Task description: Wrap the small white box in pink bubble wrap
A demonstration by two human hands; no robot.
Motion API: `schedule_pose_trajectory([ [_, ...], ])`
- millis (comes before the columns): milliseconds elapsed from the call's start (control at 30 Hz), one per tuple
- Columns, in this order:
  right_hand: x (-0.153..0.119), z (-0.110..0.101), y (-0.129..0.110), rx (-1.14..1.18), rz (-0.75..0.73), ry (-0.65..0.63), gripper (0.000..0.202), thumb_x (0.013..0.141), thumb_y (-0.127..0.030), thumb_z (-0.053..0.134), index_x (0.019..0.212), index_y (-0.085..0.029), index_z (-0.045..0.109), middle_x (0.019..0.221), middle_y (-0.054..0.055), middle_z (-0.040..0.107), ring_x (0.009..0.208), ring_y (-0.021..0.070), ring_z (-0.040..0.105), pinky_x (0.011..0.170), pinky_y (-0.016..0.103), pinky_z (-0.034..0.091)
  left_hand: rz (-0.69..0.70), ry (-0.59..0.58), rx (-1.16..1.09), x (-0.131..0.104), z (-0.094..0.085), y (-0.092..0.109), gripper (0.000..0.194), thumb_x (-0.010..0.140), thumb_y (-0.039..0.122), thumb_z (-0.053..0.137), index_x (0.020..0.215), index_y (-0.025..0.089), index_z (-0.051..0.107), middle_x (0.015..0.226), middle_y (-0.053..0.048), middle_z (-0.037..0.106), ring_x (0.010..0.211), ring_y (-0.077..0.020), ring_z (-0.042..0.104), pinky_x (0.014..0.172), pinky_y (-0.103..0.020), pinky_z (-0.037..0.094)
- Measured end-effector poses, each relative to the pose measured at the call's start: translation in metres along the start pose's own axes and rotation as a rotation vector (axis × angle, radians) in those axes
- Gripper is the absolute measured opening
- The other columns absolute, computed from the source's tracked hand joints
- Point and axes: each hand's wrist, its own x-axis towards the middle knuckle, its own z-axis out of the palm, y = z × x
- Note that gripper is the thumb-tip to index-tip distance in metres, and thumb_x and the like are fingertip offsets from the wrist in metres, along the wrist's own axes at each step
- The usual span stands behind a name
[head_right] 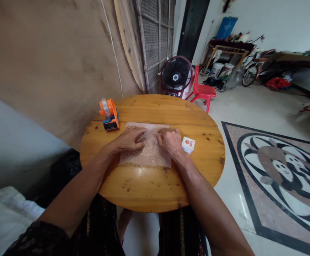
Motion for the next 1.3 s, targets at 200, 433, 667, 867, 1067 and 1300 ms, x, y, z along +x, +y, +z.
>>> schedule_pose_trajectory([
  [200, -0.002, -0.005, 0.004, 0.083, 0.014, 0.094, 0.026, 0.09, -0.027, 0.049, 0.095, -0.02, 0.074, 0.101, 0.009, 0.076, 0.094, 0.0246, 0.069, 0.086, 0.035, 0.046, -0.006, -0.014, 0.01, 0.0, -0.003, 0.002, 0.047, 0.075, 0.036, 0.056, 0.118, 0.017, 0.056, 0.127, -0.011, 0.06, 0.116, -0.0312, 0.052, 0.1, -0.045, 0.04],
  [433, -0.005, -0.008, 0.027, 0.294, 0.117, 0.323, 0.027, 0.088, -0.033, 0.052, 0.093, -0.019, 0.075, 0.096, 0.009, 0.076, 0.09, 0.0234, 0.071, 0.083, 0.033, 0.051, 0.02, 0.007, -0.003, 0.0, -0.004, 0.002, 0.05, 0.075, 0.033, 0.056, 0.122, 0.019, 0.052, 0.132, -0.01, 0.057, 0.116, -0.03, 0.051, 0.101, -0.044, 0.039],
  [667, -0.03, -0.025, 0.038, 0.131, 0.118, 0.117, 0.036, 0.086, -0.035, 0.057, 0.117, -0.018, 0.066, 0.129, 0.012, 0.063, 0.116, 0.0294, 0.059, 0.096, 0.046, 0.046, 0.019, 0.032, -0.06, -0.003, -0.003, 0.003, 0.071, 0.073, 0.031, 0.058, 0.14, 0.02, 0.039, 0.144, -0.012, 0.047, 0.129, -0.0312, 0.045, 0.108, -0.045, 0.034],
  [867, -0.059, -0.018, 0.073, -0.071, 0.164, 0.004, 0.054, 0.079, -0.035, 0.063, 0.13, -0.019, 0.055, 0.131, 0.016, 0.059, 0.117, 0.035, 0.057, 0.096, 0.053, 0.043, 0.012, 0.028, -0.099, -0.005, -0.005, 0.003, 0.079, 0.075, 0.031, 0.055, 0.148, 0.019, 0.028, 0.143, -0.013, 0.049, 0.128, -0.0317, 0.047, 0.106, -0.046, 0.036],
  [1067, -0.068, -0.018, 0.075, 0.097, 0.323, 0.016, 0.053, 0.076, -0.036, 0.062, 0.126, -0.017, 0.058, 0.11, 0.014, 0.069, 0.097, 0.031, 0.065, 0.083, 0.043, 0.05, -0.009, 0.01, -0.083, -0.005, -0.007, 0.004, 0.08, 0.076, 0.034, 0.055, 0.149, 0.017, 0.028, 0.129, -0.013, 0.06, 0.118, -0.0318, 0.054, 0.101, -0.045, 0.04],
  [1300, -0.055, -0.064, 0.042, 0.651, 0.325, 0.25, 0.052, 0.068, -0.05, 0.074, 0.111, -0.023, 0.061, 0.098, 0.007, 0.069, 0.088, 0.0247, 0.065, 0.08, 0.039, 0.051, 0.007, 0.04, -0.098, -0.005, -0.004, 0.002, 0.086, 0.074, 0.033, 0.057, 0.151, 0.017, 0.021, 0.143, -0.015, 0.049, 0.129, -0.0319, 0.046, 0.108, -0.047, 0.035],
])
